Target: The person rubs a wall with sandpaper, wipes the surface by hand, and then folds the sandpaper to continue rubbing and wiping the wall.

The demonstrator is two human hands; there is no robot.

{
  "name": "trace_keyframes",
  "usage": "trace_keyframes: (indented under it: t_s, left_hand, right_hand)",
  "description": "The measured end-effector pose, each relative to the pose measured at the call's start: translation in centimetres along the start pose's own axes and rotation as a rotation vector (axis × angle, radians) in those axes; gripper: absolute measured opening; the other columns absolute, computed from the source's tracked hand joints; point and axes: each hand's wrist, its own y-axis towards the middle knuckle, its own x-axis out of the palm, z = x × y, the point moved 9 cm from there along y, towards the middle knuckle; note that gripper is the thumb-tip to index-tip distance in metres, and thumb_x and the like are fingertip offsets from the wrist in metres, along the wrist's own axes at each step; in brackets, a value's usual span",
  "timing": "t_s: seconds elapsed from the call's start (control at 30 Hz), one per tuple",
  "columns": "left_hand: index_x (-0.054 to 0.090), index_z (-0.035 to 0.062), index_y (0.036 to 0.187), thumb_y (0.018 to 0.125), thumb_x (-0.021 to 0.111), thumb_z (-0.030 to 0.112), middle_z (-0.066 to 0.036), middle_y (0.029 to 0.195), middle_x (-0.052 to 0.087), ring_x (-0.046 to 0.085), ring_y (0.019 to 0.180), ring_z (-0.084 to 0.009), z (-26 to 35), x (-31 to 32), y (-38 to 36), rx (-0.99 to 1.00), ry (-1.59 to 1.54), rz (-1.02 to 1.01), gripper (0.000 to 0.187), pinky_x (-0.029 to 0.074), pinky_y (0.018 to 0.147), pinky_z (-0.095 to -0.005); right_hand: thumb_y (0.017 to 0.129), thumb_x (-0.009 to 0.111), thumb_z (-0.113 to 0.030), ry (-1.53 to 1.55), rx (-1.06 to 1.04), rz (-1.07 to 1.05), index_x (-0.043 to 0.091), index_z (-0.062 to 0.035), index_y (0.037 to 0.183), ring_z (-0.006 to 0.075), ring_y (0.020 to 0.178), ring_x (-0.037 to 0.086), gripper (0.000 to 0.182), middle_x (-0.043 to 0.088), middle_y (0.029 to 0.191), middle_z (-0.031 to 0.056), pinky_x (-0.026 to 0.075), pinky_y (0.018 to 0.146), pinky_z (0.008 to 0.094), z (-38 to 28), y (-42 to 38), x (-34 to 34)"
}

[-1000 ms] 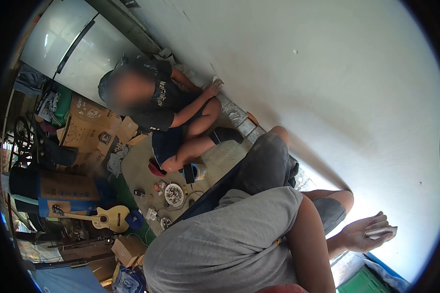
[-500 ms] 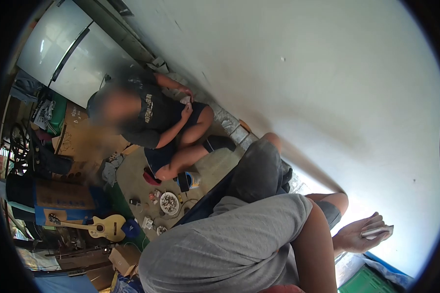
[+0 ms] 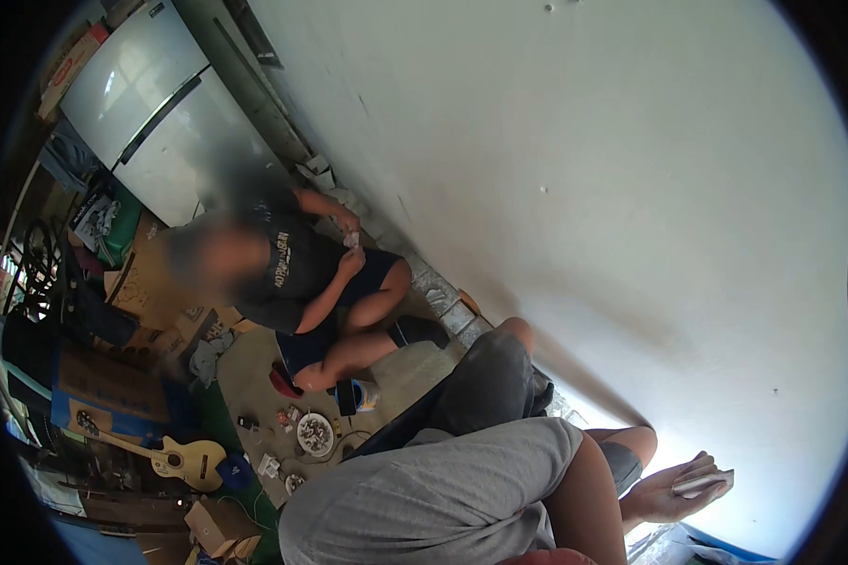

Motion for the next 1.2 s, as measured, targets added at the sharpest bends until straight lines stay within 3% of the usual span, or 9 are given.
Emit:
trace_keyframes:
  t_s: [0.07, 0.17, 0.23, 0.27, 0.33, 0.6, 0.83, 1.2]
  left_hand:
    - [0.056, 0.0057, 0.107, 0.094, 0.057, 0.019, 0.0, 0.085, 0.056, 0.052, 0.091, -0.0127, -0.6, -0.4, 0.1, -0.009, 0.025, 0.018, 0.019, 0.038, 0.084, -0.0304]
    - [0.056, 0.0056, 0.107, 0.093, 0.058, 0.019, 0.0, 0.085, 0.056, 0.052, 0.091, -0.0127, -0.9, -0.2, 0.5, -0.008, 0.024, 0.017, 0.019, 0.038, 0.084, -0.0304]
    - [0.056, 0.0056, 0.107, 0.093, 0.058, 0.019, 0.0, 0.085, 0.056, 0.052, 0.091, -0.0127, -0.9, -0.3, 0.5, -0.012, 0.031, 0.017, 0.019, 0.038, 0.084, -0.0304]
    - [0.056, 0.0056, 0.107, 0.093, 0.058, 0.019, 0.0, 0.085, 0.056, 0.052, 0.091, -0.0127, -0.8, -0.3, 0.4, -0.012, 0.027, 0.016, 0.019, 0.038, 0.084, -0.0303]
    - [0.056, 0.0055, 0.107, 0.093, 0.058, 0.019, 0.0, 0.085, 0.056, 0.052, 0.091, -0.0127, -0.9, -0.4, 0.5, -0.014, 0.019, 0.022, 0.02, 0.038, 0.084, -0.0303]
    - [0.056, 0.0054, 0.108, 0.093, 0.058, 0.019, 0.0, 0.085, 0.056, 0.052, 0.091, -0.0127, 0.5, 1.2, 0.5, 0.033, -0.046, -0.026, 0.02, 0.038, 0.084, -0.0303]
    - [0.056, 0.0052, 0.108, 0.093, 0.059, 0.019, 0.0, 0.085, 0.055, 0.052, 0.091, -0.0127, 2.6, 10.3, -1.6, 0.076, -0.321, -0.269, 0.021, 0.038, 0.084, -0.0302]
    - [0.056, 0.005, 0.109, 0.092, 0.059, 0.018, 0.0, 0.085, 0.055, 0.052, 0.091, -0.0127, 2.7, 12.4, -2.3, 0.087, -0.383, -0.305, 0.022, 0.038, 0.084, -0.0302]
  right_hand:
    - [0.101, 0.033, -0.025, -0.004, -0.02, -0.057, 0.041, -0.006, 0.084, 0.0142, 0.069, 0.03, 0.026, 0.026, 0.071, 0.0011, 0.027, 0.068, 0.0287, -0.1, -0.2, 0.1]
    - [0.098, 0.038, -0.023, -0.064, -0.031, 0.061, 0.034, -0.0104, 0.08, 0.0097, 0.058, 0.023, 0.022, 0.024, 0.058, -0.0007, 0.027, 0.066, 0.0265, -1.1, -0.4, 0.6]
    - [0.097, 0.039, -0.023, -0.364, -0.224, 0.058, 0.033, -0.0109, 0.08, 0.0096, 0.058, 0.024, 0.022, 0.024, 0.058, -0.0009, 0.028, 0.067, 0.0264, -3.0, -0.7, 1.7]
    - [0.097, 0.039, -0.023, -0.368, -0.236, 0.062, 0.033, -0.0109, 0.08, 0.0096, 0.058, 0.024, 0.022, 0.024, 0.058, -0.0009, 0.028, 0.067, 0.0264, -3.2, -0.6, 1.3]
    - [0.097, 0.039, -0.023, -0.009, -0.049, -0.034, 0.033, -0.0112, 0.079, 0.0096, 0.058, 0.023, 0.022, 0.024, 0.058, -0.0011, 0.028, 0.067, 0.0259, -1.3, -0.1, 0.7]
    - [0.098, 0.038, -0.024, -0.089, -0.062, 0.01, 0.031, -0.012, 0.076, 0.0099, 0.057, 0.022, 0.026, 0.022, 0.057, -0.0008, 0.026, 0.066, 0.0254, -2.1, -0.8, 1.8]
    - [0.099, 0.039, -0.024, -0.127, -0.118, 0.001, 0.036, -0.0105, 0.075, 0.0107, 0.058, 0.022, 0.028, 0.021, 0.055, -0.0009, 0.028, 0.07, 0.0286, -3.1, -0.9, 1.5]
    - [0.098, 0.04, -0.023, -0.114, -0.134, -0.052, 0.035, -0.0115, 0.075, 0.0105, 0.058, 0.024, 0.026, 0.022, 0.054, -0.0011, 0.027, 0.071, 0.0286, -3.4, -1.1, 0.6]
